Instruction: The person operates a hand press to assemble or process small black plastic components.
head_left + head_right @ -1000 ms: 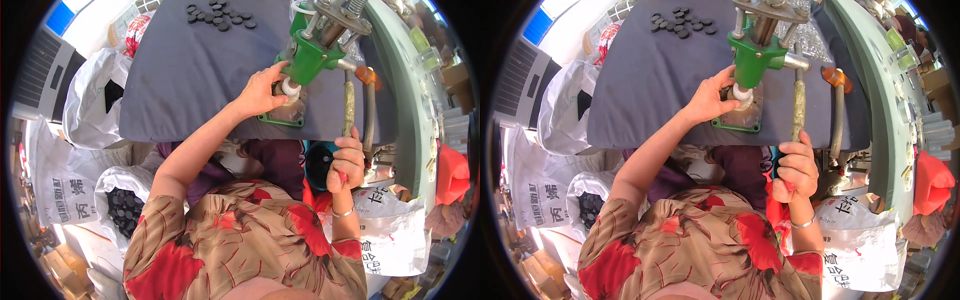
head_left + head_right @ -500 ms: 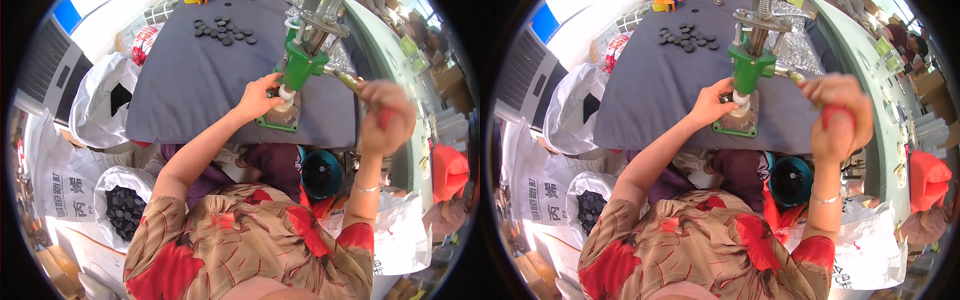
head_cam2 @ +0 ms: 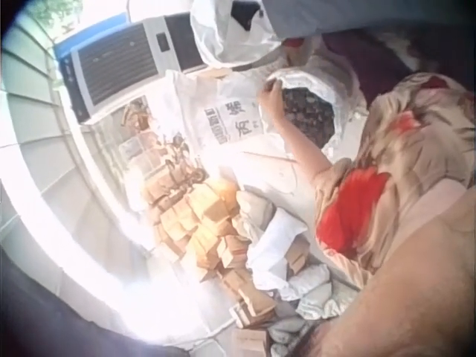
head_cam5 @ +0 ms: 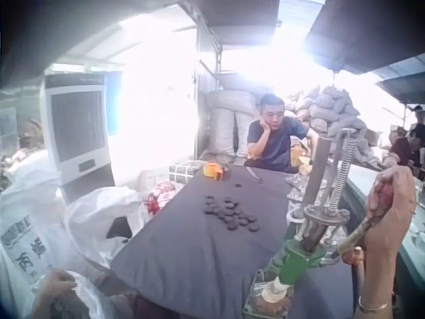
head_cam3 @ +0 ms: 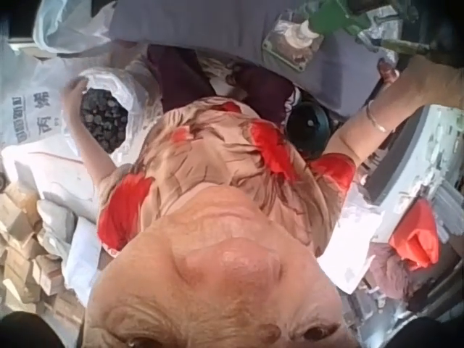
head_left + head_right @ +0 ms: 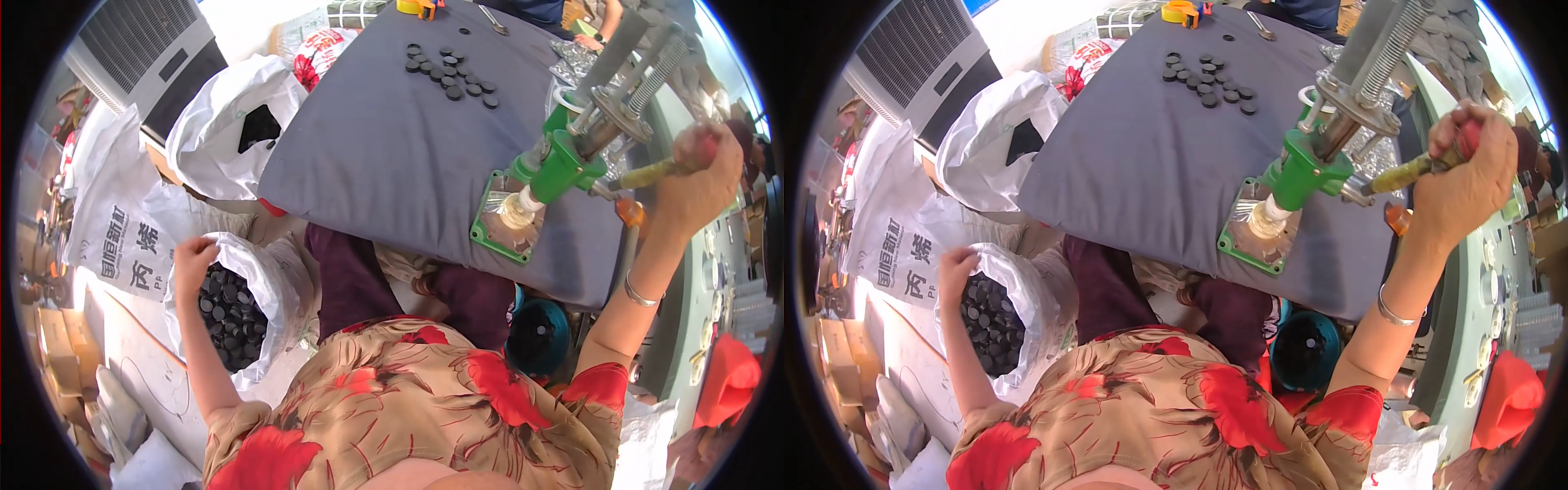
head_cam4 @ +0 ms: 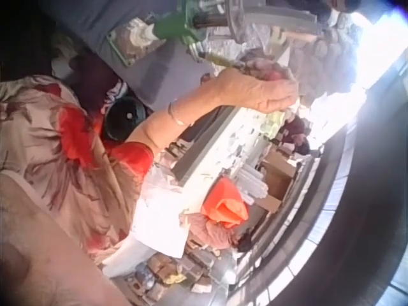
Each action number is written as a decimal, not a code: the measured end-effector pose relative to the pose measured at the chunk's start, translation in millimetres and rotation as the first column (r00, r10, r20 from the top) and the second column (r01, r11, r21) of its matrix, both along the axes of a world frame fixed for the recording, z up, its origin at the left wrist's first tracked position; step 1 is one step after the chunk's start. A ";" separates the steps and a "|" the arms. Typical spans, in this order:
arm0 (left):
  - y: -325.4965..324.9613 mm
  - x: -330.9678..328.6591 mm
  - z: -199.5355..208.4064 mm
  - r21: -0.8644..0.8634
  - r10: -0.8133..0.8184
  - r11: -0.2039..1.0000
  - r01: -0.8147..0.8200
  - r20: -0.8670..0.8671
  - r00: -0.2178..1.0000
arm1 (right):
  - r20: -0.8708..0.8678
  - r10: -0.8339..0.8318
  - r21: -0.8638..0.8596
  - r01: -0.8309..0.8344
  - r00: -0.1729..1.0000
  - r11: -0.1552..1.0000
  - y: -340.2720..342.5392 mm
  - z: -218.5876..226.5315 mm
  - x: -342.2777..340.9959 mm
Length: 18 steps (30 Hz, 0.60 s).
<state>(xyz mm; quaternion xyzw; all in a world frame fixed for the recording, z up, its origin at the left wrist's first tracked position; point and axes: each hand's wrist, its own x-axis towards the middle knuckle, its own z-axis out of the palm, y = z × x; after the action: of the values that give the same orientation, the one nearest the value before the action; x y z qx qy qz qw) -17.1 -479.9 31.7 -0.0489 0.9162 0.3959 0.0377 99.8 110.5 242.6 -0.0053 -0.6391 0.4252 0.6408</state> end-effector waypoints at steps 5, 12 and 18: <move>25.1 -8.5 -1.3 -0.525 -0.244 0.851 -0.014 -0.420 0.874 | 0.007 0.026 0.022 -0.027 1.000 0.999 10.1 -5.1 -3.6; 300.3 -122.7 12.7 -0.096 -0.508 0.815 0.571 -0.591 0.626 | 0.011 -0.350 0.295 0.331 0.937 0.896 18.3 -10.9 -4.2; 447.8 -194.4 -31.7 -0.309 -0.627 0.760 0.572 -0.583 0.517 | -0.059 0.087 0.074 -0.082 0.994 0.994 16.4 -12.0 -7.6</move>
<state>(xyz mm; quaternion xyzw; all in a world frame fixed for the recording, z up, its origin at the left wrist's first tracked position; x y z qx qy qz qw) -211.6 -32.1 0.0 0.4103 0.8427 0.3129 -0.1538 92.2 126.9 230.6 0.0579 -0.6335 0.4288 0.6414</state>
